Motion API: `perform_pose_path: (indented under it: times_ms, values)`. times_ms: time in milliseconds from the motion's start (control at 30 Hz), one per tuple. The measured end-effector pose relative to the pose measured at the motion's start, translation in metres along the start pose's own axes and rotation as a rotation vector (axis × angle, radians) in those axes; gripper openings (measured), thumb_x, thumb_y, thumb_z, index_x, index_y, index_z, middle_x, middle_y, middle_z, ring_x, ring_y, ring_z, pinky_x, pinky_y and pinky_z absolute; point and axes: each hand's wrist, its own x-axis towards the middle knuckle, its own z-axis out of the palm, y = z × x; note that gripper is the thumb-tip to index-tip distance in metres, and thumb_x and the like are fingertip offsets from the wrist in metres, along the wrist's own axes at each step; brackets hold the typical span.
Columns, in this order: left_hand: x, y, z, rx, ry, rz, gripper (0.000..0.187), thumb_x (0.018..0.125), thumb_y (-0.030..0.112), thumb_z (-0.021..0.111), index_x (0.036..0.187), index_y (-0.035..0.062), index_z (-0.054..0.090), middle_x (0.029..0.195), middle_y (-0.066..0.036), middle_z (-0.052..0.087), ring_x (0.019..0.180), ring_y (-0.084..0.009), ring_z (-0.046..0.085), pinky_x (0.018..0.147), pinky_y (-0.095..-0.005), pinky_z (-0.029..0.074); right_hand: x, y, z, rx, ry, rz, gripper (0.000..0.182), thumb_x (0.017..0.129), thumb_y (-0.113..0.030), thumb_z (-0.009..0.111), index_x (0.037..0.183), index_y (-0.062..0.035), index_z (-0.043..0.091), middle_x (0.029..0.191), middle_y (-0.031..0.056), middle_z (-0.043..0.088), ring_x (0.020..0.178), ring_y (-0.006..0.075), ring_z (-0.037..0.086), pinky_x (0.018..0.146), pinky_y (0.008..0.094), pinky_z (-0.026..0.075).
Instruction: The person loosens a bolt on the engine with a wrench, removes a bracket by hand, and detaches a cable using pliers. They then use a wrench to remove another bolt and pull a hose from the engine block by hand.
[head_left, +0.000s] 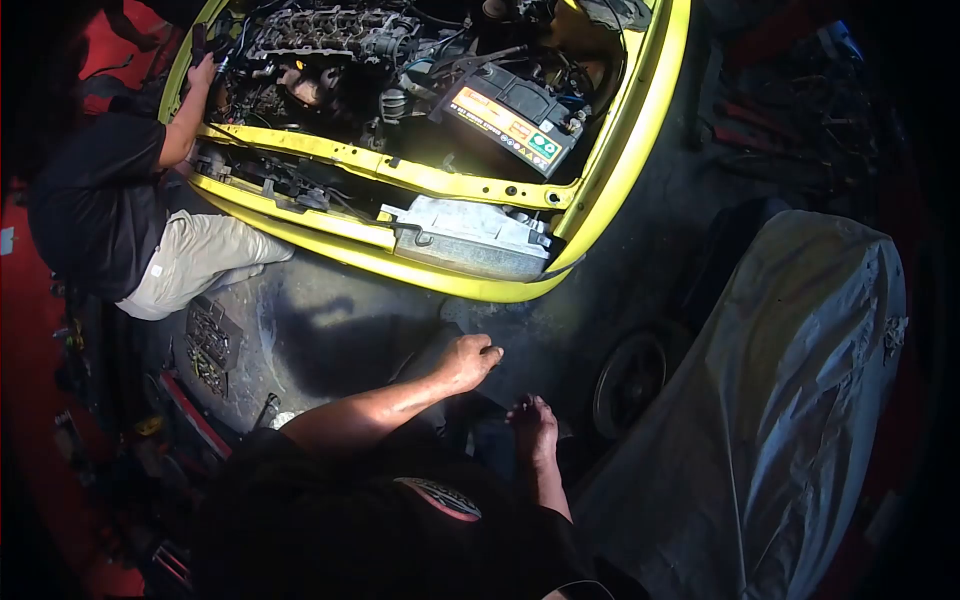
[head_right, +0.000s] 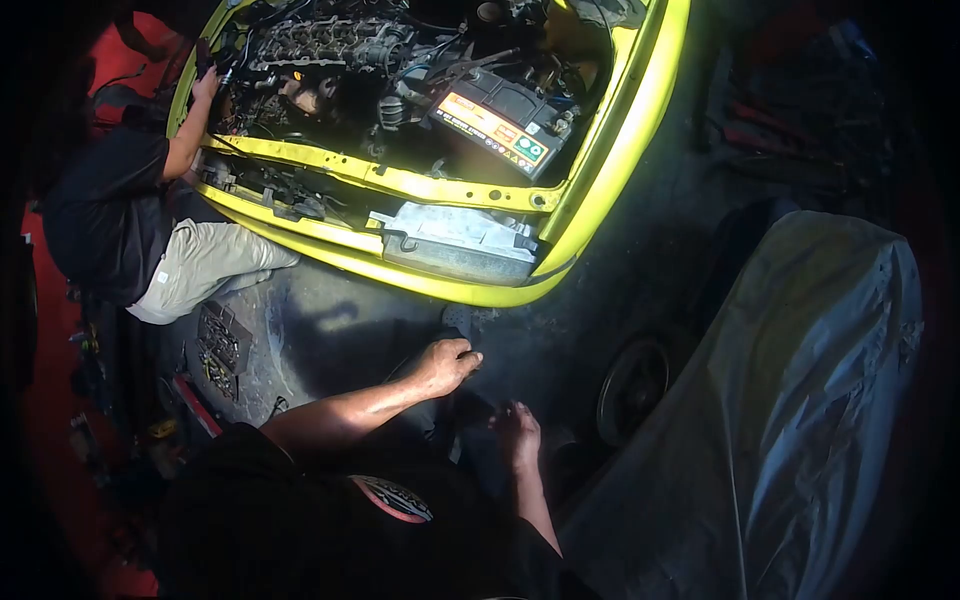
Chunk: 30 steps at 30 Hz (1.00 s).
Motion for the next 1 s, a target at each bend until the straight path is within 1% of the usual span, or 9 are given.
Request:
perform_pose_path:
  times_ms: [100,200,333,400,500,600,667,800,1000]
  values:
    - [0.007,0.096,-0.018,-0.234,-0.165,-0.104,0.028,0.095,0.024,0.060,0.085,-0.0027,0.062,0.083,-0.020,0.067,0.080,-0.0363,0.068,0.073,-0.0442,0.051,0.030,-0.035,0.038,-0.012,0.043,-0.162,0.044,0.106,-0.041,0.044,0.112,-0.0001,0.058,0.103,0.0086,0.061,0.092,0.0173,0.058,0.085,0.0315,0.047]
    - [0.036,0.109,-0.008,-0.195,-0.178,0.195,0.019,0.097,0.014,0.052,0.094,-0.0026,0.062,0.097,-0.022,0.065,0.098,-0.0430,0.062,0.083,-0.0482,0.049,0.055,-0.093,0.070,-0.089,0.161,-0.352,0.050,0.106,-0.047,0.043,0.112,-0.0006,0.058,0.105,0.0072,0.060,0.098,0.0152,0.055,0.089,0.0317,0.045]
    - [0.065,0.153,-0.057,-0.339,-0.399,0.111,0.035,0.099,0.010,0.056,0.132,-0.0027,0.055,0.119,-0.019,0.067,0.117,-0.0289,0.064,0.099,-0.0369,0.050,0.088,-0.180,0.103,0.100,0.158,-0.206,0.039,0.105,-0.040,0.050,0.099,-0.0025,0.060,0.089,0.0046,0.061,0.079,0.0125,0.058,0.070,0.0273,0.047]
    - [0.087,0.149,-0.063,-0.461,-0.196,0.193,0.035,0.097,0.008,0.059,0.129,-0.0040,0.055,0.120,-0.019,0.067,0.115,-0.0276,0.065,0.097,-0.0359,0.052,0.126,-0.208,0.119,0.088,0.157,-0.240,0.031,0.104,-0.033,0.054,0.090,-0.0058,0.059,0.080,0.0021,0.059,0.072,0.0103,0.056,0.063,0.0264,0.046]
    - [0.124,0.147,-0.108,-0.115,0.214,0.188,0.032,0.094,0.009,0.062,0.125,0.0002,0.060,0.118,-0.020,0.067,0.108,-0.0308,0.068,0.091,-0.0370,0.054,0.193,-0.253,0.163,0.034,0.135,-0.440,0.028,0.099,-0.028,0.065,0.086,-0.0053,0.056,0.066,-0.0007,0.051,0.055,0.0082,0.048,0.052,0.0248,0.041]
    - [0.164,0.112,-0.146,0.042,0.471,0.167,0.026,0.092,0.011,0.063,0.116,0.0013,0.065,0.109,-0.020,0.070,0.102,-0.0362,0.068,0.088,-0.0407,0.054,0.262,-0.294,0.206,-0.151,0.052,-0.588,0.032,0.099,-0.032,0.065,0.087,-0.0041,0.057,0.067,-0.0006,0.051,0.055,0.0063,0.045,0.051,0.0240,0.038]
    - [0.185,0.087,-0.173,0.112,0.536,0.093,0.023,0.092,0.014,0.062,0.110,0.0010,0.067,0.105,-0.020,0.070,0.100,-0.0375,0.068,0.087,-0.0430,0.054,0.310,-0.312,0.237,-0.470,0.166,-0.723,0.037,0.096,-0.034,0.069,0.097,0.0019,0.061,0.074,0.0025,0.059,0.068,0.0117,0.053,0.064,0.0293,0.046]
    - [0.258,0.042,-0.271,0.378,0.557,-0.139,0.024,0.094,0.018,0.056,0.109,0.0031,0.067,0.099,-0.021,0.071,0.096,-0.0401,0.067,0.086,-0.0479,0.053,0.383,-0.337,0.308,-1.060,0.200,-0.966,0.039,0.095,-0.038,0.067,0.093,-0.0003,0.058,0.092,0.0193,0.064,0.087,0.0383,0.063,0.080,0.0457,0.049]
    - [0.502,-0.192,-0.359,0.906,-0.306,-0.113,0.029,0.088,0.020,0.057,0.108,0.0024,0.071,0.101,-0.020,0.072,0.099,-0.0364,0.069,0.086,-0.0441,0.055,0.449,-0.311,0.340,-1.344,0.422,-1.101,0.031,0.090,-0.032,0.070,0.086,-0.0048,0.056,0.088,0.0149,0.061,0.085,0.0374,0.063,0.072,0.0458,0.051]
